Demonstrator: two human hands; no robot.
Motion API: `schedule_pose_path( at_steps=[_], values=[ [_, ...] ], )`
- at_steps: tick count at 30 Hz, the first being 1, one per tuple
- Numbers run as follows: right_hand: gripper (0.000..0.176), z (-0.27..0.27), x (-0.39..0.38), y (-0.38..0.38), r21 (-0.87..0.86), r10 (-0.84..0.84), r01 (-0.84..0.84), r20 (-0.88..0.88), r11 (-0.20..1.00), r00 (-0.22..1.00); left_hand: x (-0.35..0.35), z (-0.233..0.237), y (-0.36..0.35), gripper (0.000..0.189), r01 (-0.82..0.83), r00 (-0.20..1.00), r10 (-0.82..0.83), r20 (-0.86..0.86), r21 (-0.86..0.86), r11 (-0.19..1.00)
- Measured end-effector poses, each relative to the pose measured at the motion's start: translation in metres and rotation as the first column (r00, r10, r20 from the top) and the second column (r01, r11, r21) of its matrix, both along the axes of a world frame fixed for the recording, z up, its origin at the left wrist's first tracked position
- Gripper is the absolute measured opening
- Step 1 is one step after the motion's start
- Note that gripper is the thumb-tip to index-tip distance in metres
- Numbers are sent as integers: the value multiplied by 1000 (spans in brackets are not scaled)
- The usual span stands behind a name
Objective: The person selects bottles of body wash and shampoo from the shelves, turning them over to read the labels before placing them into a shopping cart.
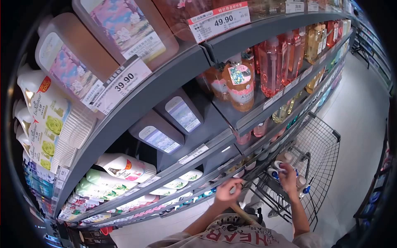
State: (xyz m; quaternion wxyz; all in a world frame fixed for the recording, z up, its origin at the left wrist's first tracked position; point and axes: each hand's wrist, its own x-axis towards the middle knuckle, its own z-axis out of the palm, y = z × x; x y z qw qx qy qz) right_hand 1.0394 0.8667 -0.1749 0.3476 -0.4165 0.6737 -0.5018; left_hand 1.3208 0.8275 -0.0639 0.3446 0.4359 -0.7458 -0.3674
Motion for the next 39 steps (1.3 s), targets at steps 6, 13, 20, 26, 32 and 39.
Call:
schedule_pose_path(
  at_steps=[6, 13, 20, 26, 32, 39],
  values=[
    [30, 30, 50, 42, -9, 206, -208, -108, 978, 973, 47, 112, -73, 25, -582, 805, 447, -390, -374, 722],
    [30, 59, 56, 53, -14, 155, -165, -268, 986, 951, 82, 158, -112, 66, -725, 662, 671, -334, -514, 458],
    [32, 46, 78, 62, -1, 137, -141, -202, 990, 970, 100, 159, -146, 82, -718, 696, 622, -359, -346, 604],
    [32, 58, 86, 58, -24, 228, -235, -169, 972, 959, 98, 170, -145, 86, -717, 694, 620, -366, -275, 641],
    [30, 57, 90, 57, -33, 265, -282, -250, 959, 931, 93, 169, -144, 86, -708, 698, 585, -414, -274, 651],
    [30, 57, 89, 59, 8, 254, -261, -253, 965, 933, 93, 162, -132, 93, -666, 711, 507, -488, -236, 708]
  ],
)
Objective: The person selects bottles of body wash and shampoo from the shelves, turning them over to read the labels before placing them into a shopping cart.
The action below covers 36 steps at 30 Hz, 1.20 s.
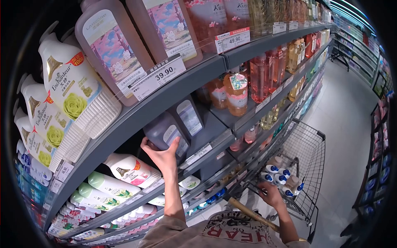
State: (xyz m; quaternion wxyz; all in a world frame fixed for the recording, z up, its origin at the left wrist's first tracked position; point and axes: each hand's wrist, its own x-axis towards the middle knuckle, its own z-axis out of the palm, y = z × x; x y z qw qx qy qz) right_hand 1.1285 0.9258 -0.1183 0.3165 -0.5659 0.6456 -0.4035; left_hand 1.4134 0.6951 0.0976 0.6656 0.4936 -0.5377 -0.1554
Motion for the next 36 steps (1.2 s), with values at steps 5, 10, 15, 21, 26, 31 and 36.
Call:
schedule_pose_path(
  at_steps=[5, 10, 15, 21, 26, 31, 36],
  values=[
    [29, 11, -2, 2, 27, 10, -9, -30, 1000, 999, -16, 2, 21, 90, 62, 991, -56, 119, -50, 997],
    [31, 18, -4, 6, 16, -25, 24, 13, 1000, 1000, -24, -11, 25, 91, 140, 980, -121, 157, -119, 983],
    [29, 33, -11, 5, -21, -60, 63, 92, 998, 994, -34, 3, 37, 90, 227, 962, -162, 222, -311, 923],
    [40, 102, -19, 5, -177, -15, 38, 129, 983, 992, -61, 4, 65, 79, 455, 875, -320, 363, -391, 800],
    [51, 187, -27, 20, -342, -79, 108, 96, 934, 992, -96, -14, 95, 69, 826, 557, -719, 416, -182, 534],
    [54, 207, -43, 45, -612, 13, -44, -55, 789, 998, -141, -53, 128, 69, 935, 341, -894, 290, -2, 355],
    [47, 193, -50, 73, -491, 4, 6, 19, 871, 1000, -160, -86, 152, 73, 966, 125, -992, 8, 226, 124]
  ],
)
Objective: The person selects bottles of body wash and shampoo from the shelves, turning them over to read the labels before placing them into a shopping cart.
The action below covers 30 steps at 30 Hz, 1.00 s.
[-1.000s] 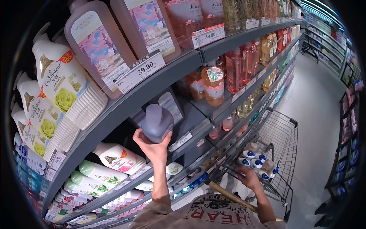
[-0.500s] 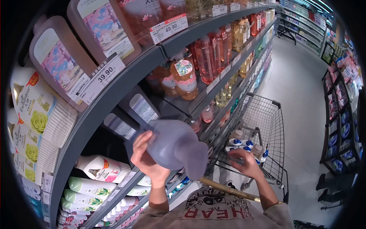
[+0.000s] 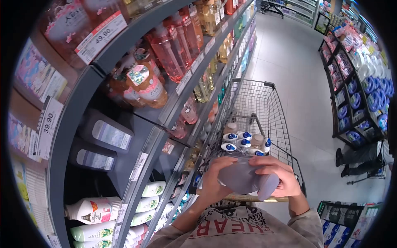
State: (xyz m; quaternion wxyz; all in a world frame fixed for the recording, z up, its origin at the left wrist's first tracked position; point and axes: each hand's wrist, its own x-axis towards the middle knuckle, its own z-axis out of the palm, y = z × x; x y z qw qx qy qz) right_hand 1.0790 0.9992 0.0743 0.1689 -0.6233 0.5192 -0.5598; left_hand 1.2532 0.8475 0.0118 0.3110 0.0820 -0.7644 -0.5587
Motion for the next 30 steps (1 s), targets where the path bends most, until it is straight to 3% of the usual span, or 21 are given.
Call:
schedule_pose_path(
  at_steps=[2, 7, 10, 13, 15, 18, 22, 23, 24, 25, 26, 27, 30],
  values=[
    [47, -12, -5, 6, 37, -29, 26, 79, 999, 996, -6, -3, 4, 74, 40, 998, -43, 50, 58, 997],
    [46, -24, -18, 8, 98, -174, 167, 66, 981, 983, -26, -15, 7, 78, 126, 974, -159, 161, 195, 973],
    [44, -34, -38, 3, 192, -241, 225, 64, 955, 968, -40, -15, 13, 78, 38, 959, -85, 269, 176, 984],
    [40, -47, -60, -11, 248, -318, 284, 110, 926, 942, -40, -26, 12, 65, -125, 916, 58, 397, 145, 981],
    [38, -56, -77, -20, 305, -412, 366, 101, 879, 906, -18, -43, 6, 47, -271, 891, 248, 380, 5, 963],
    [40, -80, -108, -36, 318, -456, 420, 44, 850, 889, 23, -63, 9, 33, -344, 788, 361, 499, -129, 930],
    [39, -116, -146, -67, 402, -513, 535, -171, 743, 841, 44, -82, 33, 25, -351, 709, 416, 570, -227, 909],
    [40, -135, -157, -73, 356, -502, 556, -240, 751, 831, 45, -91, 39, 23, -329, 693, 429, 580, -275, 903],
    [40, -157, -168, -78, 364, -500, 553, -236, 749, 833, 44, -98, 42, 21, -306, 678, 443, 587, -323, 896],
    [42, -181, -178, -82, 331, -492, 556, -262, 763, 831, 42, -101, 42, 17, -266, 660, 524, 539, -485, 833],
    [44, -203, -187, -87, 297, -483, 556, -287, 776, 827, 41, -104, 42, 17, -266, 656, 524, 544, -483, 834],
    [47, -222, -194, -93, 388, -481, 543, -253, 745, 840, 40, -107, 43, 17, -275, 642, 557, 527, -520, 809],
    [47, -274, -210, -105, 436, -438, 534, -308, 724, 845, 39, -111, 44, 16, -273, 611, 596, 521, -569, 776]
  ],
)
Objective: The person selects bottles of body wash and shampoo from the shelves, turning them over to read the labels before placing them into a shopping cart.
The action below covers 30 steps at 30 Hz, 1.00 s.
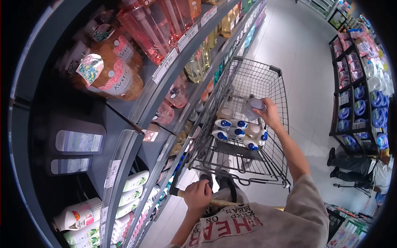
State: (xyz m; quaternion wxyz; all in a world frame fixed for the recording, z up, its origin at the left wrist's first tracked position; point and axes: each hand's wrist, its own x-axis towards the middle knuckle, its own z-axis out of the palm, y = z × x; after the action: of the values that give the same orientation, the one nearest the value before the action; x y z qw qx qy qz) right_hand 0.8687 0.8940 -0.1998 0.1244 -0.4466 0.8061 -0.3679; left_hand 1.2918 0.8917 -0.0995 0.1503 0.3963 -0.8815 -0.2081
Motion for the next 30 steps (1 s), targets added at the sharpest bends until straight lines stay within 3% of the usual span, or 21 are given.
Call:
schedule_pose_path(
  at_steps=[1, 6, 8, 11, 18, 21, 25, 28, 30],
  values=[
    [47, -12, -2, -6, 66, -48, 43, 75, 997, 996, -1, 0, -1, 16, -3, 1000, 3, 21, -12, 1000],
    [47, -90, -16, -29, 89, -29, 22, 77, 996, 997, -8, 8, -2, 15, -10, 998, 10, 67, -4, 1000],
    [50, -115, -17, -38, 172, -9, -18, 152, 985, 988, -10, 10, -3, 16, -6, 997, 7, 73, -13, 1000],
    [45, -153, -14, -48, 177, 57, -80, 132, 981, 990, -15, 16, -4, 19, -23, 995, 22, 96, 1, 1000],
    [35, -195, 6, -48, 212, 230, -243, 88, 946, 969, -16, 14, -6, 18, -66, 990, 59, 125, 49, 997],
    [41, -208, 7, -44, 263, 210, -239, 132, 935, 969, -17, 17, -6, 18, -48, 986, 40, 162, 46, 998],
    [42, -213, 8, -45, 186, 184, -218, 184, 958, 966, -19, 16, -6, 18, -52, 989, 46, 137, 44, 998],
    [47, -231, 3, -43, 128, 235, -252, 129, 959, 963, -21, 18, -7, 18, -58, 987, 49, 152, 55, 997],
    [55, -232, 7, -45, 203, 194, -213, 106, 956, 975, -20, 18, -7, 18, -55, 988, 48, 145, 47, 997]
  ],
)
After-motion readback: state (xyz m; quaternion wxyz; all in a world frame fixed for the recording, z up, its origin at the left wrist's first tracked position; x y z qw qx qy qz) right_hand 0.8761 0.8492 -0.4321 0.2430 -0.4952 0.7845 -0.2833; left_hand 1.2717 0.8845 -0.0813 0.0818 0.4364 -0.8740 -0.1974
